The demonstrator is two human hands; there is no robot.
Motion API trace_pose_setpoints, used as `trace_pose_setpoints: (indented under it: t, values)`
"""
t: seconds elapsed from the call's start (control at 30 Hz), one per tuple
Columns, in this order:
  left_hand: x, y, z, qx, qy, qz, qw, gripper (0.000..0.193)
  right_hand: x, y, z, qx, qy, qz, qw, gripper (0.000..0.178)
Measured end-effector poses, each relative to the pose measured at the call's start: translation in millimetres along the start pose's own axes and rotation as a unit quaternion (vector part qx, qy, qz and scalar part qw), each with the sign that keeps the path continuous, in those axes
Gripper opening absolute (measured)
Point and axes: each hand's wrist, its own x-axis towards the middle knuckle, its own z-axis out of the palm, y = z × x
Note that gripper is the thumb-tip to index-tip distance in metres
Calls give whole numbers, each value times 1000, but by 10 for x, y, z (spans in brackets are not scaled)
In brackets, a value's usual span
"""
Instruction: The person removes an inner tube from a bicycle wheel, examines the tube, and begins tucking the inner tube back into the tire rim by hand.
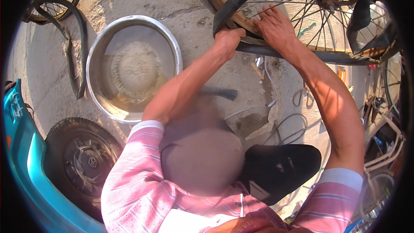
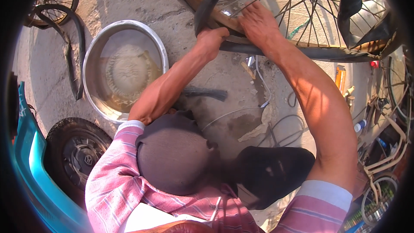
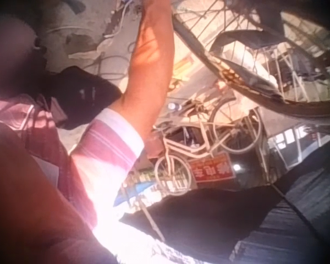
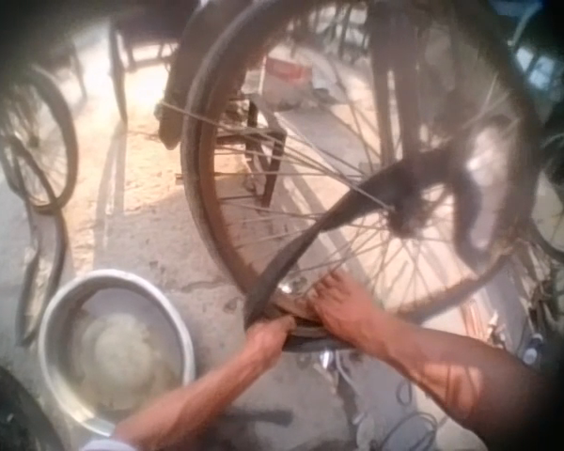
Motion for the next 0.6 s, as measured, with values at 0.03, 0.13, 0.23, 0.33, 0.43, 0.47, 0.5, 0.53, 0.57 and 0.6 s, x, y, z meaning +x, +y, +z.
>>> trace_pose_setpoints:
  t: [0.03,0.13,0.23,0.33,0.43,0.47,0.5,0.53,0.57,0.6]
  values:
    - [-20,27,-16,-1,-1,-1,1000,29,15,11,5,9,22,0,1000,18]
    - [-88,147,-108,8,17,6,1000,28,130,52,-66,6,-20,3,1000,21]
    - [-98,246,-225,30,16,31,999,23,234,67,-105,21,27,4,999,25]
    - [-128,366,-308,40,9,26,999,17,285,65,-164,36,-15,25,999,27]
    - [-204,468,-329,78,-22,-12,997,13,259,65,-214,39,-25,37,998,29]
    - [-212,489,-343,87,-24,-21,996,14,246,70,-224,34,-13,37,999,31]
    - [-216,476,-365,97,-27,-31,994,14,244,58,-243,36,-14,40,998,31]
    - [-217,465,-381,100,-28,-32,994,14,255,47,-258,31,-15,36,999,27]
    - [-214,456,-395,85,-27,-42,995,15,264,37,-274,26,-15,32,999,23]
    - [-222,469,-397,71,-26,-51,996,15,264,47,-260,26,-16,34,999,25]
